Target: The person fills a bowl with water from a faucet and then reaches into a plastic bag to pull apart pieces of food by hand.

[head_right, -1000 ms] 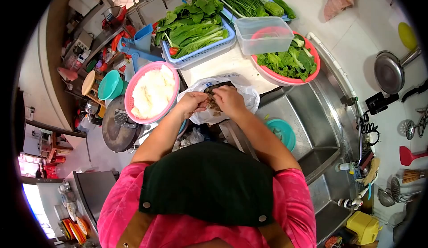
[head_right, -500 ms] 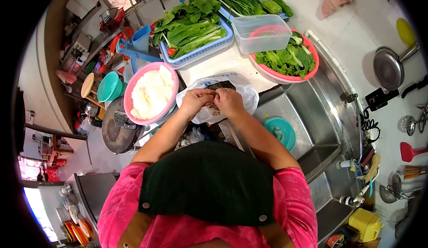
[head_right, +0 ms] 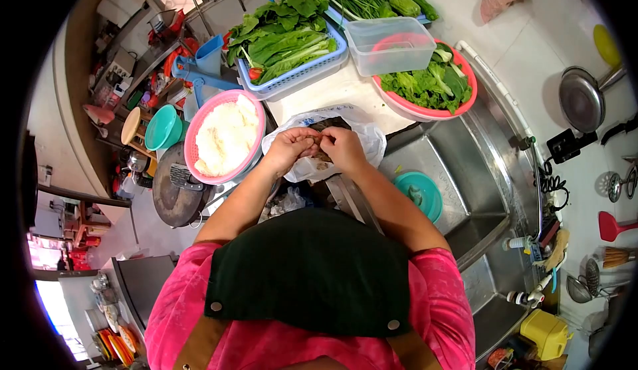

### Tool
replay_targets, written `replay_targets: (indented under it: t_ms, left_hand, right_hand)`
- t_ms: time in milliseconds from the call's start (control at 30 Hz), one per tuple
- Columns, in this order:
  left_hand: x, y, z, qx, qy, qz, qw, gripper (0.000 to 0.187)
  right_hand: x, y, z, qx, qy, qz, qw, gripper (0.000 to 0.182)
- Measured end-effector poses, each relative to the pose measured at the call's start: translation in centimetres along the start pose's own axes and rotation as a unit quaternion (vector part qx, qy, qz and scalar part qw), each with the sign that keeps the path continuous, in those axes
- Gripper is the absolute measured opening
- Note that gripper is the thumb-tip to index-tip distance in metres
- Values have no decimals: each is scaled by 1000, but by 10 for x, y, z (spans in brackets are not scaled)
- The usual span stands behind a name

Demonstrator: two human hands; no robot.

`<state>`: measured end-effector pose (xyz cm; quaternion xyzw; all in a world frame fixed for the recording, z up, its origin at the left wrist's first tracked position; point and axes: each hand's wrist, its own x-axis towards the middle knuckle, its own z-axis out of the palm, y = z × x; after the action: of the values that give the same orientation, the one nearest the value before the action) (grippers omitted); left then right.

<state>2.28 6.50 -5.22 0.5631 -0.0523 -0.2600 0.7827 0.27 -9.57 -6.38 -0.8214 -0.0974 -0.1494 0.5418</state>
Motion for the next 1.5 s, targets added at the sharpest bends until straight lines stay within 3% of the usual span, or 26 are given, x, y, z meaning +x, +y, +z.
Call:
replay_targets:
  t_ms: [33, 133, 200, 233, 367, 400, 433, 567, 800, 933, 1000, 1233, 1300, 1400, 1500]
  left_hand:
    - [-1, -1, -1, 0, -1, -1, 1000, 19]
    - [-2, 0, -2, 14, -21, 12, 1000, 17]
    - [-2, 0, -2, 136, 27, 32, 990, 15]
    - [-2, 0, -1, 136, 28, 32, 990, 15]
    - [1, -9, -5, 153, 58, 117, 980, 13]
    - [3, -11, -7, 188, 65, 150, 968, 16]
    - [3, -12, -5, 189, 64, 149, 968, 16]
    - [-3, -12, 8, 153, 85, 183, 967, 28]
    - [-8, -12, 19, 174, 24, 237, 956, 37]
    - [-10, -5, 24, 193, 58, 259, 944, 32]
    - [-12, 1, 24, 353, 71, 312, 879, 20]
    - [-14, 9, 37, 245, 180, 262, 916, 13]
    - [-17, 15, 36, 381, 223, 215, 871, 10]
    - [-16, 13, 33, 457, 172, 249, 836, 14]
    - [-11, 0, 28, 410, 128, 313, 847, 18]
  right_hand:
    - [0, 3, 0, 22, 5, 49, 999, 9]
    - [0, 14, -6, -11, -26, 52, 998, 8]
    - [-2, 21, -8, -37, -12, 24, 999, 8]
    - [-3, 23, -8, -64, 3, -6, 998, 8]
    - [-9, 26, -3, -53, 22, 23, 998, 10]
    - [-11, 18, -2, 66, -34, 159, 985, 12]
    - [-12, 9, -1, 182, -89, 289, 936, 13]
    - [-11, -17, -1, 265, -69, 325, 905, 18]
    - [-10, -21, -1, 328, -34, 330, 884, 17]
    - [-13, -19, 3, 372, -5, 310, 875, 16]
    - [-13, -21, 4, 389, 8, 295, 873, 15]
    - [-7, -27, 1, 321, -23, 280, 904, 19]
    - [-6, -32, 0, 309, -37, 290, 905, 20]
    - [-6, -34, -1, 311, -42, 314, 896, 21]
    - [-6, -28, -4, 330, -37, 326, 885, 22]
